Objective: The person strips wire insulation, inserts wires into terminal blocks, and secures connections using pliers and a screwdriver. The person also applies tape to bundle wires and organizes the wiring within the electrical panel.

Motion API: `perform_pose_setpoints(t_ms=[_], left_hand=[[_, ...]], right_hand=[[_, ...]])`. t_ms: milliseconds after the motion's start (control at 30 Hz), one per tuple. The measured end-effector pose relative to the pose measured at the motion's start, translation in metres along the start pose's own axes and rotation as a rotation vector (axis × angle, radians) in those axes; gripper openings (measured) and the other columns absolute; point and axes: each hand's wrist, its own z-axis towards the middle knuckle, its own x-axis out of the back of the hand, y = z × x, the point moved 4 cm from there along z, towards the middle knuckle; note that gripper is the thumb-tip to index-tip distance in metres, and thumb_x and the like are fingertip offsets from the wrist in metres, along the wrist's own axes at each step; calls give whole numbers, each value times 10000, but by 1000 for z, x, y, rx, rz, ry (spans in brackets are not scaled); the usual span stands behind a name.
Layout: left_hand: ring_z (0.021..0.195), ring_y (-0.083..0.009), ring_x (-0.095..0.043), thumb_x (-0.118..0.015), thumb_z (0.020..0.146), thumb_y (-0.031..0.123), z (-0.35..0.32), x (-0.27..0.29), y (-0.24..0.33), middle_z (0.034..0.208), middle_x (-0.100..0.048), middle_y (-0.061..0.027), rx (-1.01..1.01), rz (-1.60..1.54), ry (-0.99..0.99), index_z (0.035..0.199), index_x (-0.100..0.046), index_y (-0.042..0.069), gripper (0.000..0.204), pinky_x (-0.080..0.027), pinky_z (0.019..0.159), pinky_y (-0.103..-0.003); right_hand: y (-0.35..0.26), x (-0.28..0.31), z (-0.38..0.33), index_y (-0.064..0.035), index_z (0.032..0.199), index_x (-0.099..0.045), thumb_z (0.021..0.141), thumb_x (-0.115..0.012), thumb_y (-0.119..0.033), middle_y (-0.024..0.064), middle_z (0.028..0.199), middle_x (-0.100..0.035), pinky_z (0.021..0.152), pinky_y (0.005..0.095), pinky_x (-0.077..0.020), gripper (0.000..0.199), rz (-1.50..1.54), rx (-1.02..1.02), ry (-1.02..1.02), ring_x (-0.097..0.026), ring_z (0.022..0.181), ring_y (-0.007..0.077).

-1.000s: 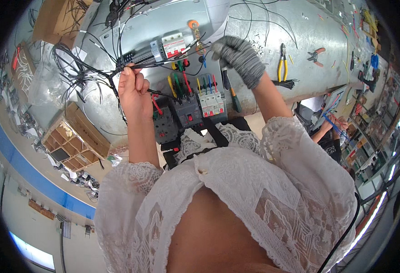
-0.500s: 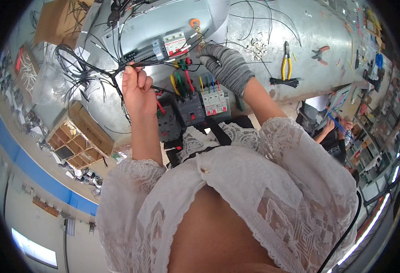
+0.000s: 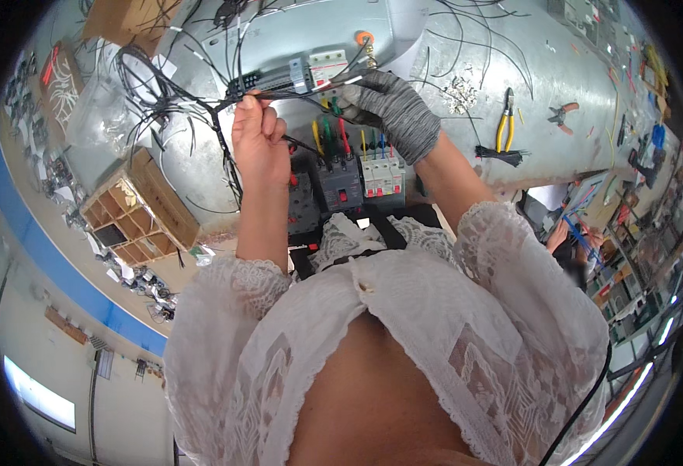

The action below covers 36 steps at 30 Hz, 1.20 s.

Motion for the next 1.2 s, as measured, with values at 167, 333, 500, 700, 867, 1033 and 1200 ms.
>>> perform_pose_setpoints(t_ms=[167,333,500,700,867,1033,1200], left_hand=[[530,-38,-331,-516,944,192,0,2,-2,816,-566,3,4,15,8,960,-577,63,144,-266,466,-184],[531,-36,-334,-513,945,203,-1,1,-1,819,-565,6,9,30,-2,928,-576,76,142,-265,467,-184],[538,-37,-332,-523,942,207,-5,0,-1,825,-579,-3,15,72,5,920,-579,82,139,-258,477,-186],[502,-33,-297,-505,951,202,-5,-2,3,785,-592,-6,32,51,-15,922,-561,71,146,-251,483,-193],[509,-35,-304,-503,952,201,-5,-2,4,788,-592,-8,31,51,4,916,-560,70,146,-258,486,-193],[523,-37,-309,-507,950,190,-7,-6,3,762,-566,5,25,41,14,903,-556,67,141,-260,491,-195],[526,-40,-306,-514,946,180,-5,-1,0,684,-458,44,7,68,55,902,-552,59,134,-255,488,-197]], right_hand=[[10,-7,7,-71,948,-642,782,-733,-182,27,781,-638,610,232,-501,219,93,-87,18,-582,641,110],[-12,-22,3,-41,991,-630,820,-688,-146,62,803,-655,586,227,-501,209,-117,78,-33,-623,660,125],[-35,-33,16,0,975,-625,856,-639,-130,83,787,-661,556,228,-498,177,-341,204,-42,-636,667,130],[-39,-43,27,14,942,-627,834,-651,-77,66,795,-662,641,241,-514,143,-320,276,-24,-626,716,117],[-37,-40,22,-23,957,-635,799,-679,-49,36,843,-663,734,246,-506,167,-495,316,-162,-615,776,101],[-32,-38,19,-23,932,-652,762,-726,-105,59,808,-671,710,248,-493,202,-840,176,-114,-613,749,112],[-43,-27,6,-28,954,-657,803,-688,-168,96,774,-659,664,288,-490,208,-1259,365,57,-604,672,160]])
